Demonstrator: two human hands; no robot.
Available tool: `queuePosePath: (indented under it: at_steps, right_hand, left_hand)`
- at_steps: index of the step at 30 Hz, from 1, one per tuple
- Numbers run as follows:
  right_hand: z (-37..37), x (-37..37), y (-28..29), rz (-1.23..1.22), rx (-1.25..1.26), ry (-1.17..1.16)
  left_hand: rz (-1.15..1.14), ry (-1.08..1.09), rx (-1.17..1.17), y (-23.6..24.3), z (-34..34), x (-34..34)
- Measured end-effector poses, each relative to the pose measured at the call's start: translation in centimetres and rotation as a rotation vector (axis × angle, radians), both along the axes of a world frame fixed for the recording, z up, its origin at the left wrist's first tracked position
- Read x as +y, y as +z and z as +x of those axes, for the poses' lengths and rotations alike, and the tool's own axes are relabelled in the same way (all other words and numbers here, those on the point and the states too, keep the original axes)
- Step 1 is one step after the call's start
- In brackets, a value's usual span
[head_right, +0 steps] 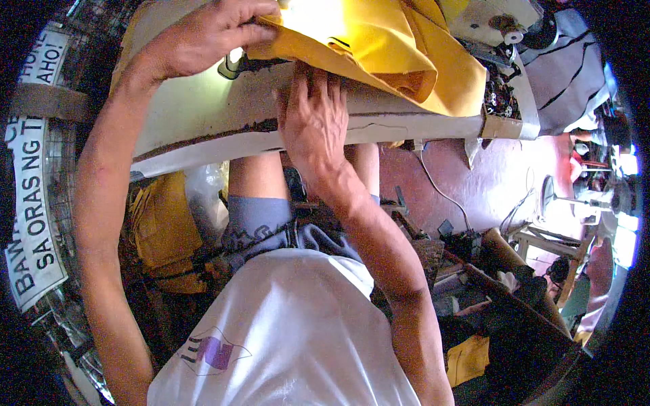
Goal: Using a sewing machine to stitch pieces of a yellow leather or heavy fabric bag together.
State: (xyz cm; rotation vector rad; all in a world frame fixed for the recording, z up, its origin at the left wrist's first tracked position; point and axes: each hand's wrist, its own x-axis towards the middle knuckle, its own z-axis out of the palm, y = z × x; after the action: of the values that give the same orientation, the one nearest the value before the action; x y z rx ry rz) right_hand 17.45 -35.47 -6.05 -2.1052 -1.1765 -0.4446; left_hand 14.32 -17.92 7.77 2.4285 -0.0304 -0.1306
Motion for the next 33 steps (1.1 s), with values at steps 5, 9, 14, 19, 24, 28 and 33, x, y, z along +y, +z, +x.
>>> queuePosePath:
  at_steps: [5,9,14,19,24,28,33]
  right_hand:
    - [3.0,1.0,-1.3,0.016,-0.140,0.000]
    - [7.7,0.9,-2.8,-0.099,-0.245,-0.063]
    - [13.2,-3.4,-4.0,-0.232,-0.449,-0.113]
    - [15.1,-8.3,-1.1,-0.330,-0.539,-0.123]
    - [5.4,-13.4,5.3,-0.610,-0.170,0.029]
    - [0.1,-12.6,7.3,-0.394,0.127,0.391]
    - [1.0,-5.2,1.2,-0.087,-0.096,0.590]
  left_hand:
    - [0.002,0.030,-0.010,1.0,-0.5,1.1]
    - [0.026,-0.009,-0.078,-0.8,-0.9,2.0]
    - [0.154,0.005,-0.084,-5.1,-3.4,0.9]
    - [0.411,0.078,-0.354,-9.6,-6.8,-4.3]
    - [0.494,0.161,-0.639,-12.1,-8.5,-6.6]
    - [0.511,0.162,-0.630,-12.8,-8.7,-7.0]
    - [0.391,0.185,-0.601,-12.3,-9.1,-6.8]
